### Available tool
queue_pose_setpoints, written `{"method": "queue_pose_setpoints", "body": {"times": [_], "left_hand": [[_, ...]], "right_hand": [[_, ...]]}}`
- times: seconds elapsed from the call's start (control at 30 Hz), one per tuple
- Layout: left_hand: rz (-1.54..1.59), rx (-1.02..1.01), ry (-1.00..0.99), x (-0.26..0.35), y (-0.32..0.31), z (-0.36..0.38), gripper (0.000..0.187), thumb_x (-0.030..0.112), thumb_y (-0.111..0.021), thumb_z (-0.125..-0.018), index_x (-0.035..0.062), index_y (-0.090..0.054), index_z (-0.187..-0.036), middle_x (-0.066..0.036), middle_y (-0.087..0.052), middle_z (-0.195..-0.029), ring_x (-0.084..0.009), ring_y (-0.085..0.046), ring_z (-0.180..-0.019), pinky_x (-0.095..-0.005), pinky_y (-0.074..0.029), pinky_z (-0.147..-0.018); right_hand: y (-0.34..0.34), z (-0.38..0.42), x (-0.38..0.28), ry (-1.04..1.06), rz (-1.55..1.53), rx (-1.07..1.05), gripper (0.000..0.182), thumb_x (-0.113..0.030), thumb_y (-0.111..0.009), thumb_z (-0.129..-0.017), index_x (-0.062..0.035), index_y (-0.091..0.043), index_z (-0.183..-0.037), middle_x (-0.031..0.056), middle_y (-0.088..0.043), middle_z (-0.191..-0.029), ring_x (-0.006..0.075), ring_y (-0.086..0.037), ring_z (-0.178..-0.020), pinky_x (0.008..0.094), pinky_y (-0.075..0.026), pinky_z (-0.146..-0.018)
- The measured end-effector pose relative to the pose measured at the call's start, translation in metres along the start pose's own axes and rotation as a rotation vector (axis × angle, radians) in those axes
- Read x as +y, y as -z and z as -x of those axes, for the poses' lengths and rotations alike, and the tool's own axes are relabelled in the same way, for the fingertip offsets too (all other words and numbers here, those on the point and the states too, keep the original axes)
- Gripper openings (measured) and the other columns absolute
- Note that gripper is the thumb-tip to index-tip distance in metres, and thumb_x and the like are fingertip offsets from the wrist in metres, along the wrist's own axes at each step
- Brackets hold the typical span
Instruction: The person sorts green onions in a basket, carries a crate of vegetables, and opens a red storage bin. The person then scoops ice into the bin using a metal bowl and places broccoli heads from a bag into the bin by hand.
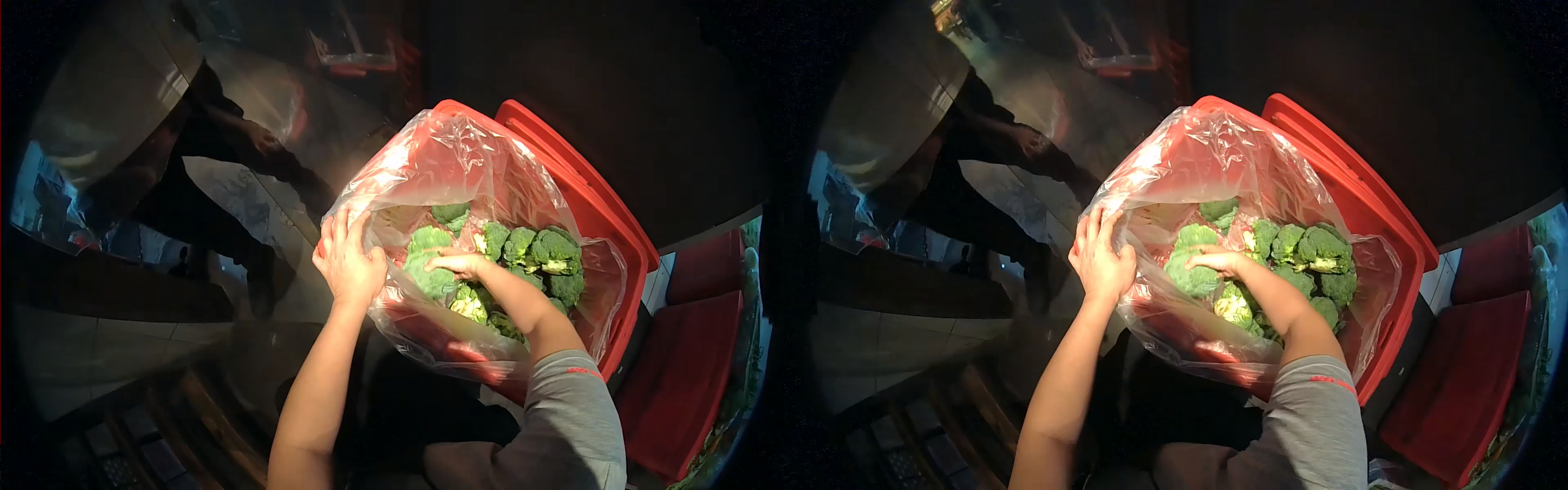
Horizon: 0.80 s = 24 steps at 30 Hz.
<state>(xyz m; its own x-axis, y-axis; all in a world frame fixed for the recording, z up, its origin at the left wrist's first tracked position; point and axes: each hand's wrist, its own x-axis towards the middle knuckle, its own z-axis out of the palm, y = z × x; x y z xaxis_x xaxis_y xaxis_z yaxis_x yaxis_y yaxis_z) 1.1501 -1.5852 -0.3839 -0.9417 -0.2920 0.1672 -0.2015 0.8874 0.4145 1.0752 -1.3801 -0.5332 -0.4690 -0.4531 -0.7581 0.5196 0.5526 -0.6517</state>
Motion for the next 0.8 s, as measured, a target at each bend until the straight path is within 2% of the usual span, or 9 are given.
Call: {"method": "queue_pose_setpoints", "body": {"times": [0.07, 0.17, 0.3, 0.4, 0.5, 0.53, 0.57, 0.63, 0.8], "left_hand": [[0.006, 0.007, -0.006, -0.001, -0.002, 0.001, 0.055, 0.015, -0.056, -0.064, 0.0186, -0.052, -0.118, -0.005, -0.035, -0.137, -0.0252, -0.025, -0.130, -0.0511, -0.019, -0.100], [0.002, 0.005, -0.011, -0.001, 0.001, 0.001, 0.054, 0.016, -0.056, -0.064, 0.0185, -0.052, -0.118, -0.005, -0.036, -0.137, -0.0248, -0.025, -0.130, -0.0506, -0.019, -0.101], [0.004, 0.018, -0.009, -0.002, -0.003, 0.002, 0.055, 0.016, -0.057, -0.063, 0.0189, -0.052, -0.117, -0.005, -0.036, -0.137, -0.0246, -0.026, -0.129, -0.0487, -0.019, -0.101], [-0.001, 0.031, -0.014, -0.005, -0.003, 0.002, 0.055, 0.015, -0.056, -0.062, 0.0191, -0.053, -0.117, -0.004, -0.036, -0.137, -0.0246, -0.026, -0.129, -0.0472, -0.020, -0.101], [0.002, 0.033, -0.033, -0.004, -0.003, 0.001, 0.054, 0.017, -0.057, -0.063, 0.0179, -0.053, -0.117, -0.006, -0.036, -0.137, -0.0260, -0.027, -0.129, -0.0492, -0.019, -0.100], [0.001, 0.035, -0.035, -0.004, -0.003, 0.002, 0.054, 0.017, -0.057, -0.063, 0.0179, -0.053, -0.117, -0.006, -0.036, -0.136, -0.0260, -0.027, -0.129, -0.0492, -0.019, -0.100], [-0.002, 0.040, -0.038, -0.004, -0.003, 0.001, 0.054, 0.017, -0.057, -0.064, 0.0179, -0.053, -0.117, -0.006, -0.036, -0.136, -0.0261, -0.027, -0.128, -0.0492, -0.019, -0.100], [-0.010, 0.039, -0.029, -0.004, -0.004, 0.001, 0.054, 0.017, -0.057, -0.064, 0.0179, -0.053, -0.117, -0.006, -0.037, -0.136, -0.0261, -0.027, -0.128, -0.0492, -0.020, -0.100], [-0.024, 0.037, -0.014, -0.001, -0.002, -0.001, 0.052, 0.014, -0.056, -0.063, 0.0192, -0.054, -0.115, -0.003, -0.038, -0.135, -0.0230, -0.028, -0.128, -0.0460, -0.022, -0.100]], "right_hand": [[0.015, -0.027, 0.015, 0.301, -0.162, -0.108, 0.087, -0.037, -0.072, -0.062, -0.0162, -0.030, -0.136, 0.0150, -0.031, -0.133, 0.0278, -0.026, -0.125, 0.0410, -0.027, -0.100], [0.012, -0.018, -0.006, 0.654, 0.304, 0.435, 0.088, -0.036, -0.073, -0.061, -0.0150, -0.030, -0.135, 0.0202, -0.023, -0.134, 0.0339, -0.025, -0.125, 0.0419, -0.029, -0.100], [-0.031, -0.028, 0.011, 0.910, 0.738, 0.456, 0.080, -0.038, -0.071, -0.063, -0.0151, -0.035, -0.130, 0.0259, -0.019, -0.134, 0.0430, -0.031, -0.120, 0.0442, -0.034, -0.097], [-0.063, -0.032, 0.020, 0.399, 0.604, 0.373, 0.060, -0.038, -0.064, -0.068, -0.0121, -0.047, -0.119, 0.0236, -0.028, -0.132, 0.0434, -0.041, -0.111, 0.0437, -0.040, -0.092], [-0.044, -0.073, 0.016, 0.720, 1.369, 0.131, 0.050, -0.043, -0.061, -0.068, -0.0087, -0.057, -0.104, 0.0236, -0.045, -0.118, 0.0397, -0.050, -0.103, 0.0402, -0.041, -0.091], [-0.037, -0.065, -0.016, 0.588, 1.318, -0.143, 0.049, -0.045, -0.060, -0.068, -0.0082, -0.061, -0.101, 0.0218, -0.048, -0.119, 0.0350, -0.051, -0.105, 0.0383, -0.043, -0.087], [-0.039, -0.036, -0.051, 0.367, 1.165, -0.187, 0.052, -0.044, -0.060, -0.068, -0.0090, -0.059, -0.107, 0.0200, -0.050, -0.120, 0.0349, -0.054, -0.102, 0.0378, -0.045, -0.085], [-0.040, -0.052, -0.055, 0.336, 1.154, -0.198, 0.055, -0.042, -0.058, -0.071, -0.0125, -0.054, -0.116, 0.0186, -0.048, -0.122, 0.0369, -0.048, -0.109, 0.0410, -0.040, -0.092], [-0.061, -0.117, -0.022, 0.548, 1.227, 0.160, 0.057, -0.036, -0.053, -0.076, -0.0101, -0.042, -0.125, 0.0183, -0.041, -0.128, 0.0382, -0.034, -0.120, 0.0458, -0.028, -0.099]]}}
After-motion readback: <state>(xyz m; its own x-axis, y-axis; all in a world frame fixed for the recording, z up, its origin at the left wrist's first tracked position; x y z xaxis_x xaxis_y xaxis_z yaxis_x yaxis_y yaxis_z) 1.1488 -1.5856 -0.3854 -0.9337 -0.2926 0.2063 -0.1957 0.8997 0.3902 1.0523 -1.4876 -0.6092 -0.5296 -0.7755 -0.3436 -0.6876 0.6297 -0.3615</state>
